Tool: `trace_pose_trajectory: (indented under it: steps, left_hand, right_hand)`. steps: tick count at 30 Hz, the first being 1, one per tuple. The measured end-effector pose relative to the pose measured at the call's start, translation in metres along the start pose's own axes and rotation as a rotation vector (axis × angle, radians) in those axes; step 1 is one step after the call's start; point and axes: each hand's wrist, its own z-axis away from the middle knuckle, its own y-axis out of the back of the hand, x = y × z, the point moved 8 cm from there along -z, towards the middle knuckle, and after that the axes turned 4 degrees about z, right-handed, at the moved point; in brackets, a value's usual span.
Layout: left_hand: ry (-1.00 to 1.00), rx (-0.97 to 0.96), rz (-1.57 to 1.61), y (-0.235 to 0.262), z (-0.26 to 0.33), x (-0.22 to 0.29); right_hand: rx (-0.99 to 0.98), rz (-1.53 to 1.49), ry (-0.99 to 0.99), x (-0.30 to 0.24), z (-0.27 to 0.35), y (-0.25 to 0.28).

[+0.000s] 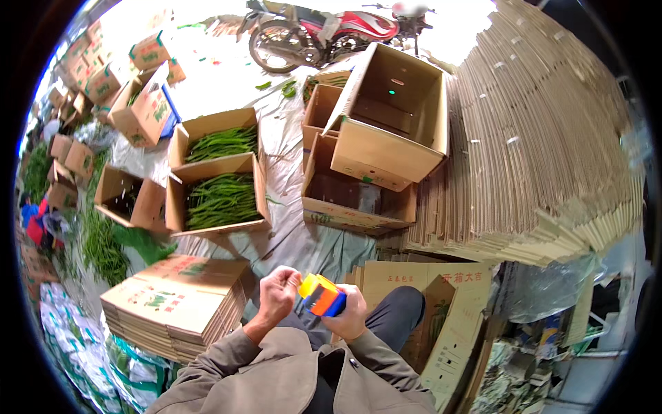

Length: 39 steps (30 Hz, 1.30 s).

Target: The person assembles flat cardboard sheets into boxes using a handheld tape dispenser. They fold the cardboard along pre-scored lines and apply tape to secure the seams, repeating the process for multiple units.

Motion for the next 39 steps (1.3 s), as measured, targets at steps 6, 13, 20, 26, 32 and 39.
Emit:
trace_pose_trajectory:
  steps: [6,13,20,26,32,39]
  left_hand:
    - [0.039,-0.117,0.103,0.055,0.009,0.057]
    - [-0.125,-0.288,0.335,0.086,0.028,0.096]
    - [0.023,-0.328,0.437,0.123,0.013,0.113]
    - [-0.033,-0.272,0.444,0.148,0.002,0.136]
    - [-0.096,-0.335,0.183,0.145,0.007,0.146]
    - [-0.003,-0.381,-0.029,0.132,-0.033,0.132]
  right_hand:
    - [-0.105,-0.249,-0.171,-0.03,0.024,-0.049]
    - [-0.029,-0.27,-0.038,-0.079,0.036,-0.095]
    - [-0.036,-0.302,0.01,-0.097,0.034,-0.107]
    - [0.032,-0.323,-0.07,-0.104,0.013,-0.116]
    - [-0.13,-0.328,-0.042,-0.099,-0.014,-0.153]
    - [-0.561,-0.498,-0.059,-0.064,-0.031,-0.216]
